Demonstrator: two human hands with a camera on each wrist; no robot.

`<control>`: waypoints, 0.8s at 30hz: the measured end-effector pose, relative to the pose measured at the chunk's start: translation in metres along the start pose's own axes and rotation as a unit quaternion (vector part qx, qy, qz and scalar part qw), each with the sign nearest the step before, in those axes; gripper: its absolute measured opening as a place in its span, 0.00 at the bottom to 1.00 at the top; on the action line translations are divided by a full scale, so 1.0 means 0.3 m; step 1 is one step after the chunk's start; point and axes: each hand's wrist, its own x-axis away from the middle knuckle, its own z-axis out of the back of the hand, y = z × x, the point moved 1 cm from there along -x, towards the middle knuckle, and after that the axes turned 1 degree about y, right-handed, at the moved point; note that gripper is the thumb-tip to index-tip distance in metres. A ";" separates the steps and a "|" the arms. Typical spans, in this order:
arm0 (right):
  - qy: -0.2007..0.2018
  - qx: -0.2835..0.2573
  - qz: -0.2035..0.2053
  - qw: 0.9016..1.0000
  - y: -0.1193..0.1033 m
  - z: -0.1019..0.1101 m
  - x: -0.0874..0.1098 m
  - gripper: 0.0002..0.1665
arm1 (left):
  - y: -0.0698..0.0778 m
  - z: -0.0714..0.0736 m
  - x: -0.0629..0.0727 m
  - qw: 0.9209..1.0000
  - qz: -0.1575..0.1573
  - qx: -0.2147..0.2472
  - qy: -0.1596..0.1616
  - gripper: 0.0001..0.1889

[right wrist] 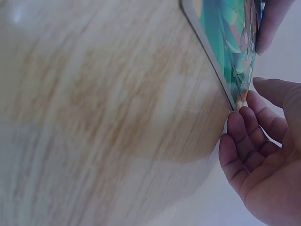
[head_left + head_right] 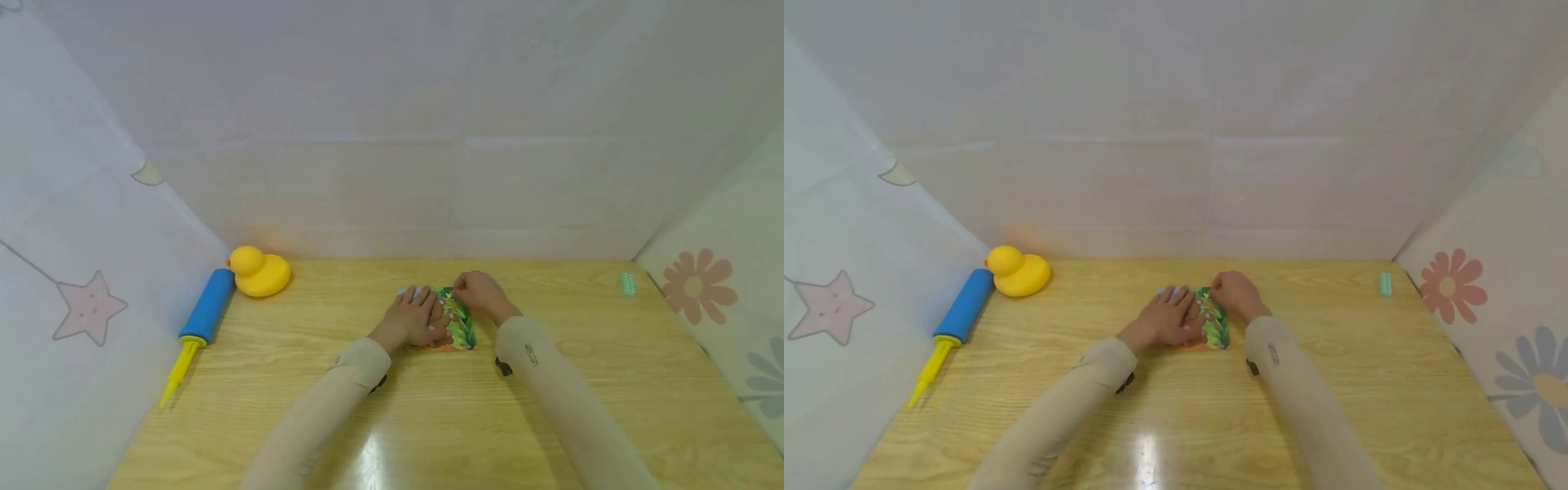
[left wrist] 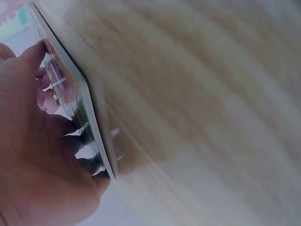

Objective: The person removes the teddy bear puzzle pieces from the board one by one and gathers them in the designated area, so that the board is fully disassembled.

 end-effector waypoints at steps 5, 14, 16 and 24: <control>-0.003 -0.013 -0.006 1.000 0.002 0.000 0.005 0.16 | 0.003 -0.017 -0.016 0.999 0.006 0.009 0.030 0.45; -0.004 -0.017 0.000 1.000 0.008 -0.006 -0.002 0.16 | 0.013 -0.017 -0.019 0.997 0.019 0.009 0.069 0.41; -0.003 -0.017 0.001 1.000 0.007 -0.006 -0.004 0.16 | 0.016 -0.014 -0.019 0.997 0.021 0.011 0.072 0.40; -0.003 -0.027 -0.005 1.000 0.010 0.004 -0.001 0.15 | 0.023 -0.008 -0.021 0.997 0.024 0.022 0.068 0.40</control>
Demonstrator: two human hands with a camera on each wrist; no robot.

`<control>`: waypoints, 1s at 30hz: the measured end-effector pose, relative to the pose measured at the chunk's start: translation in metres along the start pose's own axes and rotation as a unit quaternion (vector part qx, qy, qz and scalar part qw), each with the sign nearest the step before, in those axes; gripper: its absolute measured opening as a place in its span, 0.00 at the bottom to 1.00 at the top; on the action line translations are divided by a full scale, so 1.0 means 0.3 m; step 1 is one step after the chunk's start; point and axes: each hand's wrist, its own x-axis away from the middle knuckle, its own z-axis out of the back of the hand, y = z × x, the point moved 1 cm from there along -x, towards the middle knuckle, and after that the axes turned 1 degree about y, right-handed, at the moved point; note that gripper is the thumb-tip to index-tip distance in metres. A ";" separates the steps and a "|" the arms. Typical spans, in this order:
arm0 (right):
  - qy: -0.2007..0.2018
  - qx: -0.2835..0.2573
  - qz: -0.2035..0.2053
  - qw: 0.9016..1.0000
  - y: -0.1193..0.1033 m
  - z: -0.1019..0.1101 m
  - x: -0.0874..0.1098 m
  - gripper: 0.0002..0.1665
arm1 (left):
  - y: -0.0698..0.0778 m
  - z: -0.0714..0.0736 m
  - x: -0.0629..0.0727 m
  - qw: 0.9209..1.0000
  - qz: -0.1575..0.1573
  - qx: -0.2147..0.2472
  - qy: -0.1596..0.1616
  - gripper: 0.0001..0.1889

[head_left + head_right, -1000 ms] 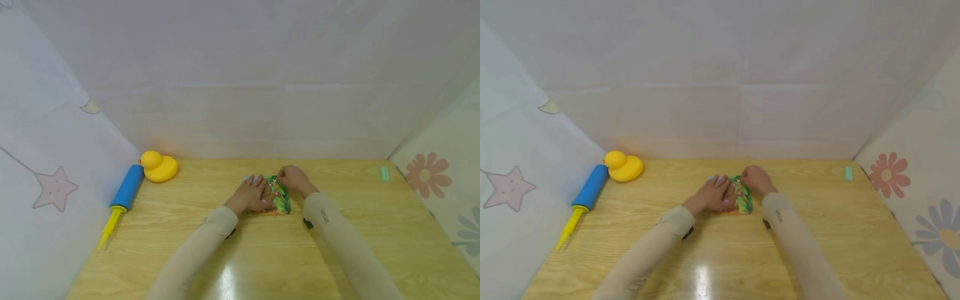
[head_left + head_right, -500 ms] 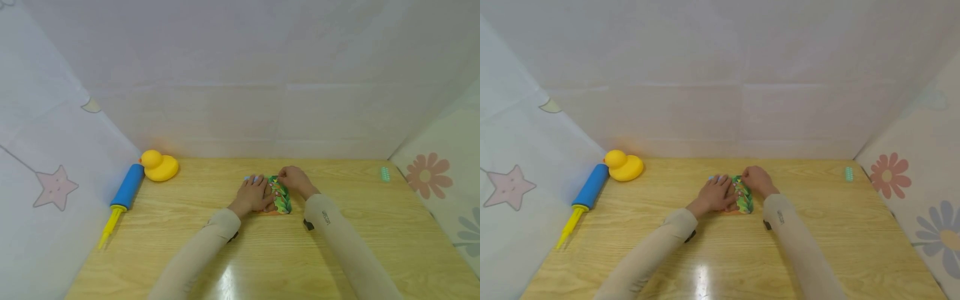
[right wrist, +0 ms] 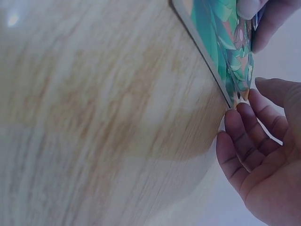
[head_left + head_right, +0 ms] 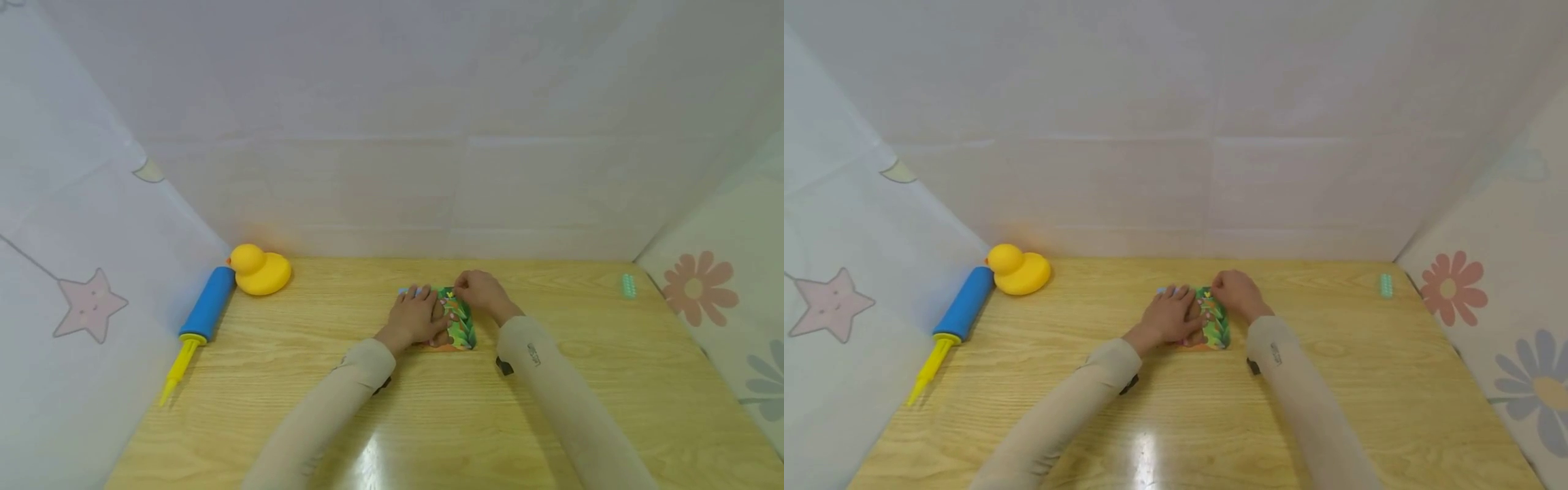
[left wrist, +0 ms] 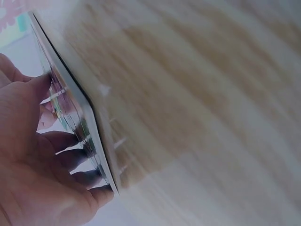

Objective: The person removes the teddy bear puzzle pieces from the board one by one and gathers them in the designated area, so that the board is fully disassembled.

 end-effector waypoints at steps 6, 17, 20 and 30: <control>0.005 -0.013 -0.004 1.000 0.001 0.002 0.005 0.14 | -0.008 -0.018 -0.025 1.000 0.013 -0.005 -0.019 0.39; 0.015 -0.051 -0.011 0.999 0.004 0.002 0.016 0.15 | 0.000 -0.005 -0.019 1.000 0.016 -0.011 -0.022 0.40; 0.015 -0.069 -0.016 0.997 0.007 0.000 0.017 0.15 | 0.002 -0.001 -0.016 1.000 0.016 -0.010 -0.025 0.40; 0.003 -0.118 -0.029 0.993 0.018 -0.004 0.011 0.17 | 0.017 0.029 0.002 1.000 0.014 -0.012 -0.020 0.38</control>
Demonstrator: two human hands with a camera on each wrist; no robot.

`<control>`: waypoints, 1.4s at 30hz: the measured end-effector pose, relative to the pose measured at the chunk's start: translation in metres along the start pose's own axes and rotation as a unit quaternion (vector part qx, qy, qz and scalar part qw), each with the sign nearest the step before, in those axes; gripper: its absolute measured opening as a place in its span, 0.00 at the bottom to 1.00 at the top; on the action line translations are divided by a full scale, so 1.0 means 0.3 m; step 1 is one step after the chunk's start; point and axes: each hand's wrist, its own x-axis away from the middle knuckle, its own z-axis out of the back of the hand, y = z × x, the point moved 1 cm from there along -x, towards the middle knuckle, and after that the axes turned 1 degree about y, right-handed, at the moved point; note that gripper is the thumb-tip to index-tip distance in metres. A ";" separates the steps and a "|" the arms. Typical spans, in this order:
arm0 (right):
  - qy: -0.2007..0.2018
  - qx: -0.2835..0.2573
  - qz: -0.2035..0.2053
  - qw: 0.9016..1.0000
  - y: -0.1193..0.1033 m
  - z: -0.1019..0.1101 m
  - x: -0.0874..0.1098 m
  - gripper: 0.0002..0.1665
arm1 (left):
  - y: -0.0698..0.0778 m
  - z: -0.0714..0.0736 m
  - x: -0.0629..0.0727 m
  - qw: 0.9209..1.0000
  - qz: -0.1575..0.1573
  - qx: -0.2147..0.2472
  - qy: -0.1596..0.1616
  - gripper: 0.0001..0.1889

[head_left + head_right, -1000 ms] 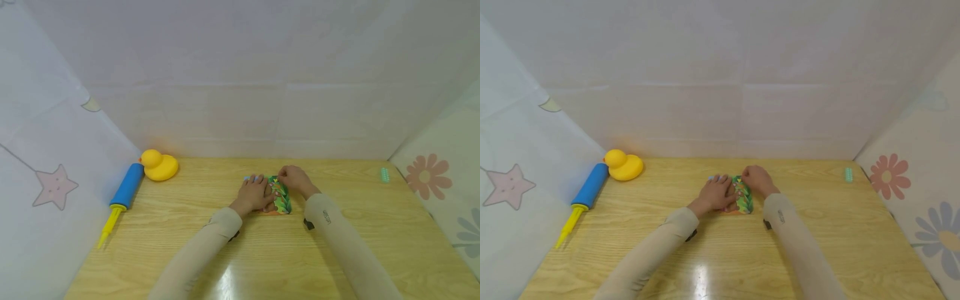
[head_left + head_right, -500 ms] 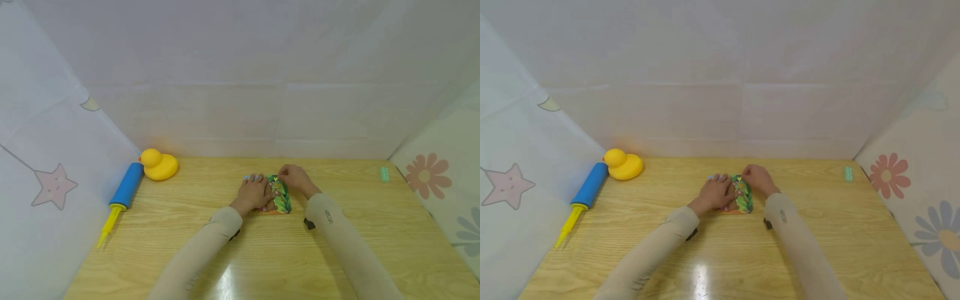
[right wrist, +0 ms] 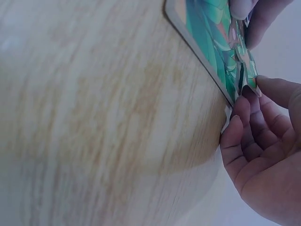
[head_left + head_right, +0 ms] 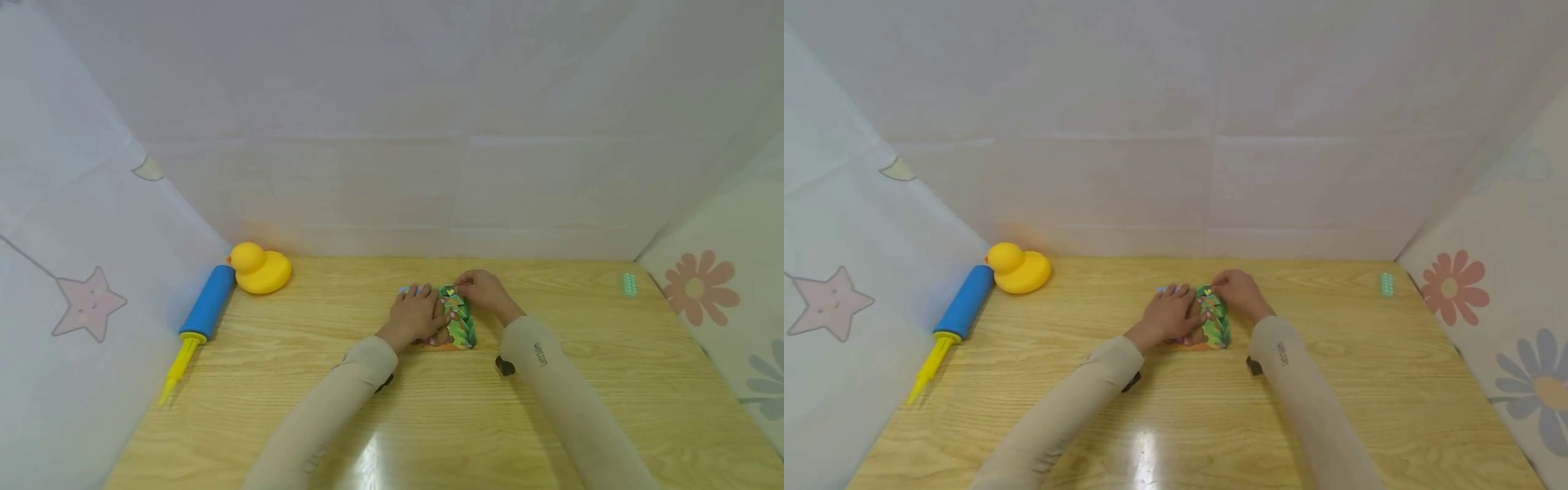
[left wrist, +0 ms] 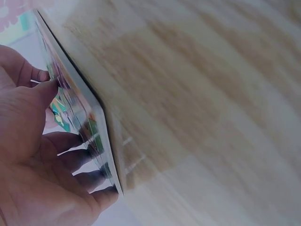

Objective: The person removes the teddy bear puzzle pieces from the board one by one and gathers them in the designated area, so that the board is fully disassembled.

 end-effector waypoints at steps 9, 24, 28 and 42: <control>-0.023 -0.073 -0.013 0.997 0.006 0.003 0.009 0.19 | 0.004 0.001 -0.008 1.000 0.007 -0.002 0.002 0.38; -0.020 -0.163 -0.053 0.985 0.031 -0.007 0.005 0.18 | 0.003 -0.001 -0.018 1.000 0.018 -0.009 0.007 0.38; -0.019 -0.171 -0.052 0.984 0.031 -0.005 0.015 0.19 | 0.005 -0.003 -0.018 1.000 0.015 -0.005 0.008 0.39; -0.041 -0.251 -0.064 0.965 0.097 0.044 0.037 0.26 | -0.002 -0.003 -0.020 1.000 0.008 0.008 0.012 0.39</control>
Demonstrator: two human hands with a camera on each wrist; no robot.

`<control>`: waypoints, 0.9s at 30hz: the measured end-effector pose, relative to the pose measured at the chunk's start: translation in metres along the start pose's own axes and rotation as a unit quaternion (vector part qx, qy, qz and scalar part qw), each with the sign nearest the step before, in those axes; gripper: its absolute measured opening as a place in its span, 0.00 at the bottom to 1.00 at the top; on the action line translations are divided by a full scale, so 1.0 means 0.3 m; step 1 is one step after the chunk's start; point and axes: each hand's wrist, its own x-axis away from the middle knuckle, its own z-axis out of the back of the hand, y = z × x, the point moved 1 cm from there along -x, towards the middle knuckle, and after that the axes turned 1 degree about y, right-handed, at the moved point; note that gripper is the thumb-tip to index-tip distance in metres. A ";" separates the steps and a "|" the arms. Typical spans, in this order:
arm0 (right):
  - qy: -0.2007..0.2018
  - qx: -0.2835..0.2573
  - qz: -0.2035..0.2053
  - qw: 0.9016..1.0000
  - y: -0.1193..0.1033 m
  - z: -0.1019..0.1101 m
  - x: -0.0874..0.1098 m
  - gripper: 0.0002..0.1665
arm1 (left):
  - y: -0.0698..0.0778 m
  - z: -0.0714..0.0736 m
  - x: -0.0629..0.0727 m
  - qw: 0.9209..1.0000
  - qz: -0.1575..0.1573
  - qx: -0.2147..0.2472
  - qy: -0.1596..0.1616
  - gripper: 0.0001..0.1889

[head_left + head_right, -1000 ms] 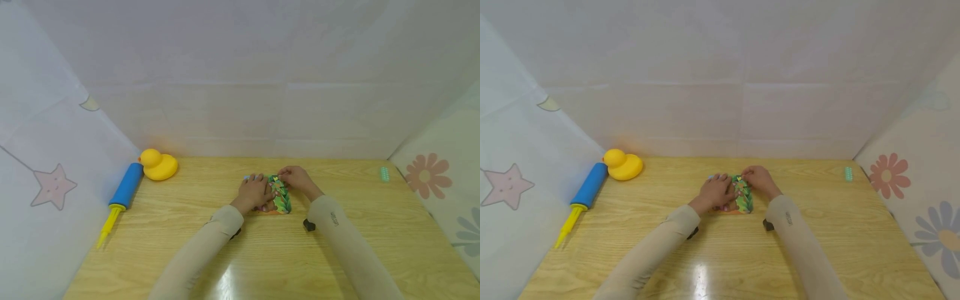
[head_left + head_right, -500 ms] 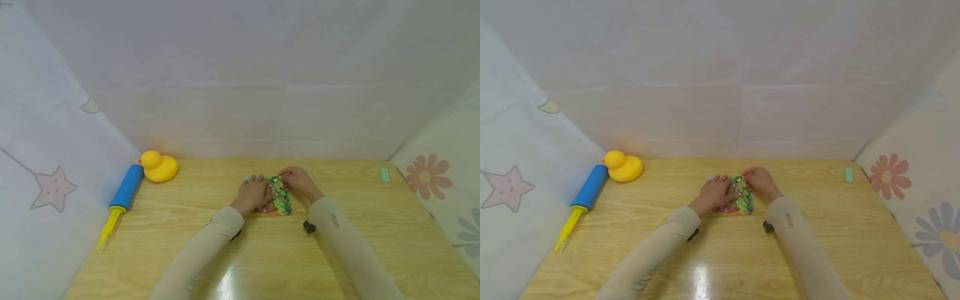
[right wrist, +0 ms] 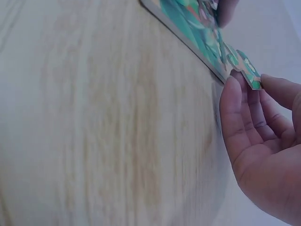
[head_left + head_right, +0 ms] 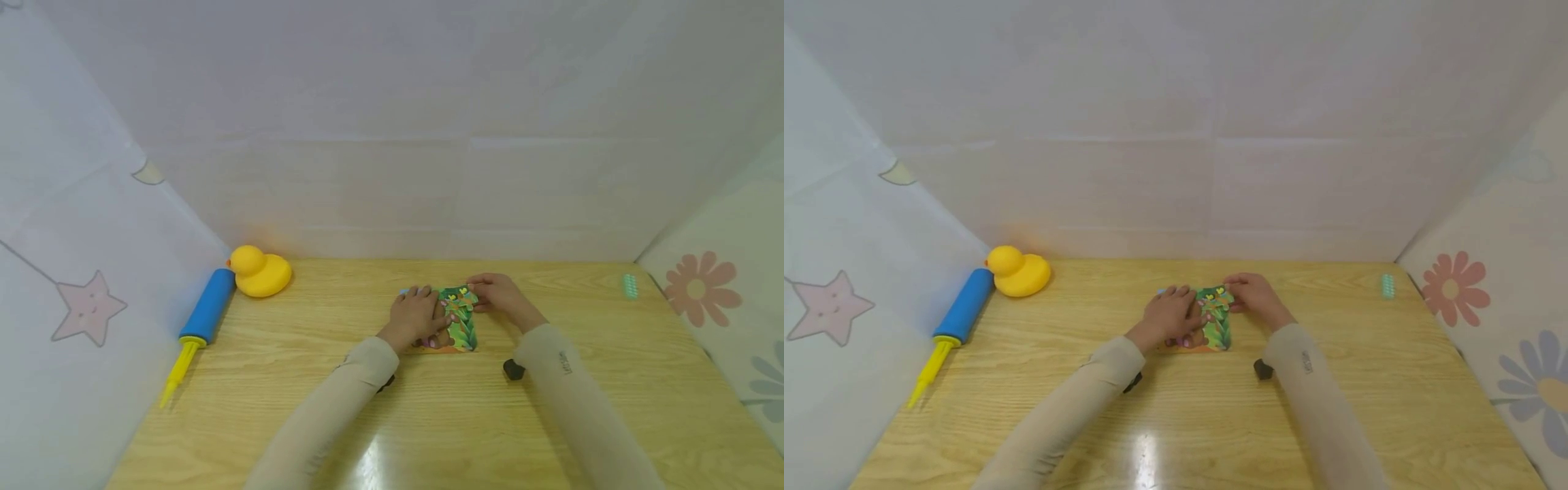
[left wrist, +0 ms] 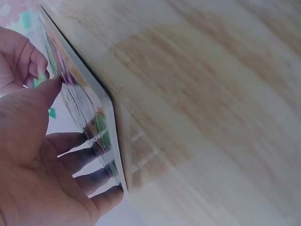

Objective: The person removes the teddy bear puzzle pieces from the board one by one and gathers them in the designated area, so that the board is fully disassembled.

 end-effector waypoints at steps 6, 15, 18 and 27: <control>-0.001 -0.048 -0.017 0.999 0.041 0.066 0.018 0.28 | 0.004 0.001 0.003 1.000 -0.001 0.001 0.000 0.39; 0.005 -0.072 -0.023 0.997 0.107 0.200 0.073 0.29 | -0.009 -0.006 0.000 1.000 0.003 -0.014 -0.001 0.39; 0.006 -0.084 -0.028 0.996 0.125 0.254 0.092 0.30 | -0.011 -0.003 -0.002 1.000 0.004 -0.021 0.001 0.38; 0.023 -0.104 -0.061 0.992 0.171 0.409 0.162 0.36 | -0.002 0.002 -0.008 1.000 -0.004 -0.011 -0.004 0.36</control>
